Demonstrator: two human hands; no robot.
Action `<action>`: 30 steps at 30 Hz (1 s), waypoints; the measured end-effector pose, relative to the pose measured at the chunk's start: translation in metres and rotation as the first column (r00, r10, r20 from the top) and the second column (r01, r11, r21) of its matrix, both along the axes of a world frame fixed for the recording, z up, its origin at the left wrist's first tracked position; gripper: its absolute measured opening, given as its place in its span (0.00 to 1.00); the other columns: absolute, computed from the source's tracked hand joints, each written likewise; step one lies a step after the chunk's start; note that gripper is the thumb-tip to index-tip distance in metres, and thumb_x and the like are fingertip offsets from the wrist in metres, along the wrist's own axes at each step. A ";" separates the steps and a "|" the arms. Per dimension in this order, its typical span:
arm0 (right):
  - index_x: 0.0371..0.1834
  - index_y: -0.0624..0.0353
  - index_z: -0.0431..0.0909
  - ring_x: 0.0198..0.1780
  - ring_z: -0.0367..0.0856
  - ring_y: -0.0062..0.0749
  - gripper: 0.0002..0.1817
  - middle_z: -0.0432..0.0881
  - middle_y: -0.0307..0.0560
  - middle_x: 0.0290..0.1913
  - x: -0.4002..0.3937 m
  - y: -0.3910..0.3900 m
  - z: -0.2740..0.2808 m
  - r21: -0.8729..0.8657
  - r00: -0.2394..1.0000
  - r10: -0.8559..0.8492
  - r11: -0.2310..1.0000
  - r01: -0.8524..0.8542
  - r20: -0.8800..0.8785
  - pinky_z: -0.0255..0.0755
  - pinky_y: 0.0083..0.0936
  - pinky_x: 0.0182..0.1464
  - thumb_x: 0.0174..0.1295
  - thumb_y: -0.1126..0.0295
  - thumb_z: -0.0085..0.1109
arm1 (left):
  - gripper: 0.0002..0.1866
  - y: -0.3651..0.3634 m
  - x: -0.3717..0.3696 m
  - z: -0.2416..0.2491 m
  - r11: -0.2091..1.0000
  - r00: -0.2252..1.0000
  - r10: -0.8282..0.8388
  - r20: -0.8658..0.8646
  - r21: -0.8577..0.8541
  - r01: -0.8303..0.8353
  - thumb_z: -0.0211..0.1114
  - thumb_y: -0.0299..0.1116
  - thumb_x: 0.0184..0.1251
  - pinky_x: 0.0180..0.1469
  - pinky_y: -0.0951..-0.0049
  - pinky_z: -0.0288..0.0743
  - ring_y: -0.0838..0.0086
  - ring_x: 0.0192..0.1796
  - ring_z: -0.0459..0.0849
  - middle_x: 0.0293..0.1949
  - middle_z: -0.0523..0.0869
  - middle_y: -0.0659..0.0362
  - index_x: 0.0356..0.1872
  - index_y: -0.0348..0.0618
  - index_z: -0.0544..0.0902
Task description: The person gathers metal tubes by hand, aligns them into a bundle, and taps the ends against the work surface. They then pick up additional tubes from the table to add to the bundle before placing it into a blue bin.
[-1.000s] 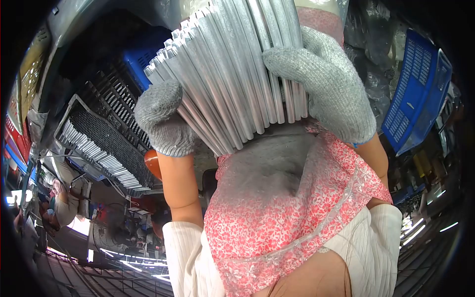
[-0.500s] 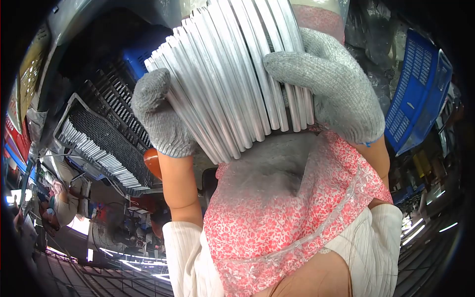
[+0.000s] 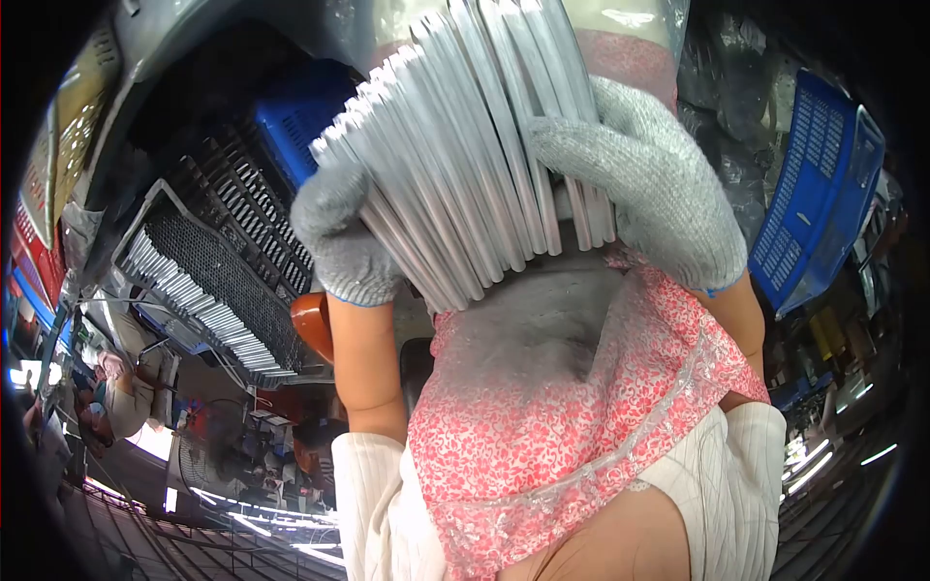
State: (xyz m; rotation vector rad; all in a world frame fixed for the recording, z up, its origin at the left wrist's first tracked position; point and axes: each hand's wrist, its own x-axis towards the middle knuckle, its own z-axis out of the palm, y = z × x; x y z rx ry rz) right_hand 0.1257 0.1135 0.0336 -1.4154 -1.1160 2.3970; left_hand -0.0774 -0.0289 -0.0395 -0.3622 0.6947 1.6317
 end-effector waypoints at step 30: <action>0.50 0.55 0.78 0.36 0.85 0.46 0.12 0.83 0.54 0.34 -0.360 0.015 0.132 0.933 0.814 0.549 -0.358 0.023 0.190 0.78 0.38 0.41 0.67 0.65 0.52 | 0.45 -0.043 -0.027 0.033 0.892 0.991 -0.070 0.111 0.451 0.012 0.65 0.50 0.56 0.65 0.50 0.72 0.50 0.62 0.77 0.61 0.75 0.41 0.72 0.37 0.61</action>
